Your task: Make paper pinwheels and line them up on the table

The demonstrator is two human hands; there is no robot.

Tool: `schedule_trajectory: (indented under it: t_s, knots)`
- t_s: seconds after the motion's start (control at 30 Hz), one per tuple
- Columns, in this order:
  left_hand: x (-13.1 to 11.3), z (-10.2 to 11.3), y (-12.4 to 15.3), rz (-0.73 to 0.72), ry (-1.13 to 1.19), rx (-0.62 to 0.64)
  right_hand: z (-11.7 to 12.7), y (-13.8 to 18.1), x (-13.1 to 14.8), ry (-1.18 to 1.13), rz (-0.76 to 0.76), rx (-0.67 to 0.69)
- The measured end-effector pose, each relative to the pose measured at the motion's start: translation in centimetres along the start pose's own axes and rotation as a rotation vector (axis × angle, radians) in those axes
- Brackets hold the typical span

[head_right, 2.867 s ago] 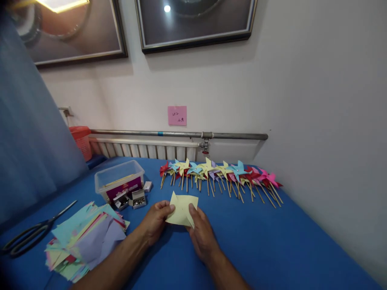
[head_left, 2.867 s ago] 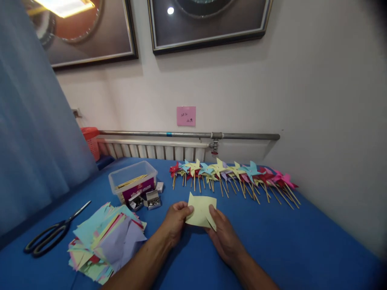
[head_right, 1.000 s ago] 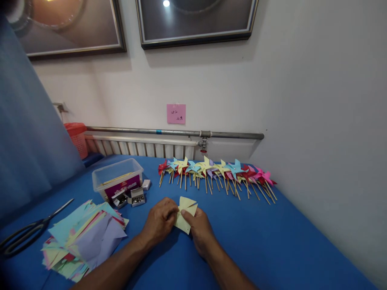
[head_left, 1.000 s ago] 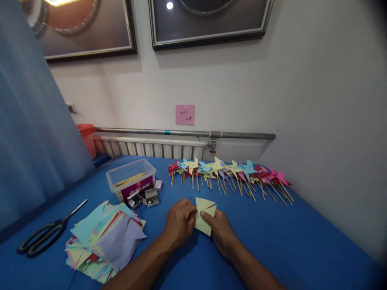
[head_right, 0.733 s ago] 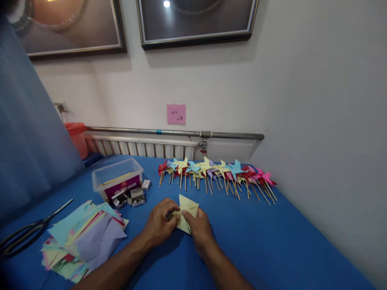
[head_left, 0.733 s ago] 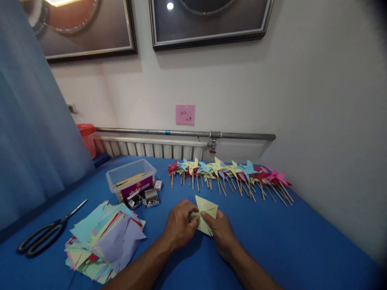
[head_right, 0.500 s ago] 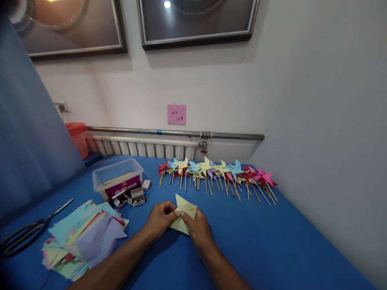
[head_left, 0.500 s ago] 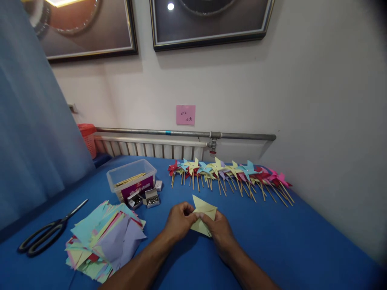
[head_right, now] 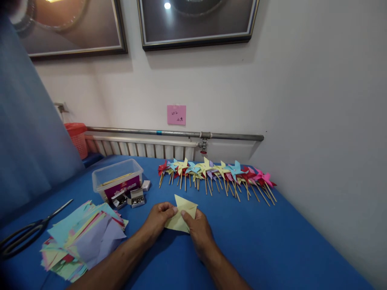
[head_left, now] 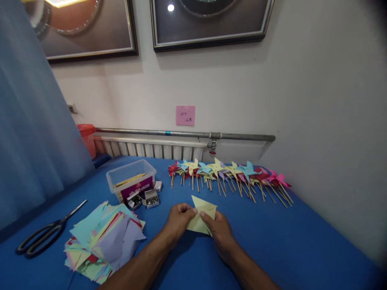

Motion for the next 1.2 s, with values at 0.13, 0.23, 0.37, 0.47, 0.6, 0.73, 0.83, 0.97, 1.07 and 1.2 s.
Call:
schedule_trajectory:
  t_s: [0.13, 0.23, 0.37, 0.47, 0.6, 0.73, 0.83, 0.97, 1.07, 1.2]
  knots:
    - [0.0, 0.0, 0.0, 0.011, -0.037, 0.006, 0.0, -0.1, -0.1, 0.011, -0.005, 0.010]
    - [0.0, 0.1, 0.0, -0.004, -0.056, -0.023, 0.1, -0.1, -0.2, 0.015, -0.007, -0.003]
    - [-0.1, 0.3, 0.0, -0.001, -0.026, -0.046, -0.1, -0.1, -0.1, 0.012, 0.006, 0.010]
    - [-0.1, 0.4, -0.1, -0.006, -0.027, -0.060, 0.0, -0.1, -0.2, 0.020, 0.003, 0.007]
    - [0.4, 0.3, -0.2, -0.010, -0.016, -0.055, 0.4, -0.4, -0.6, 0.027, 0.010, -0.018]
    - [0.8, 0.2, -0.4, -0.025, -0.017, -0.058, 0.7, -0.8, -1.1, 0.041, -0.010, -0.021]
    - [0.8, 0.0, -0.4, -0.022, -0.005, -0.042, 0.5, -0.7, -0.9, 0.038, -0.012, -0.012]
    - [0.7, 0.0, -0.4, -0.001, -0.002, -0.053, 0.1, -0.3, -0.3, -0.014, -0.010, -0.004]
    - [0.7, 0.2, -0.4, 0.006, -0.020, -0.088, -0.2, -0.2, 0.0, -0.063, 0.004, 0.002]
    - [0.6, -0.1, -0.2, 0.001, -0.081, -0.060, -0.1, -0.2, -0.1, -0.076, 0.035, -0.019]
Point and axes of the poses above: each hand's wrist, its own y-axis away from the middle knuckle, its own z-axis out of the back of the hand, x = y × z, the point moved 6 cm from there along -y, towards the middle knuckle, and after that the axes turned 5 degrees about z, right-handed, at the moved point
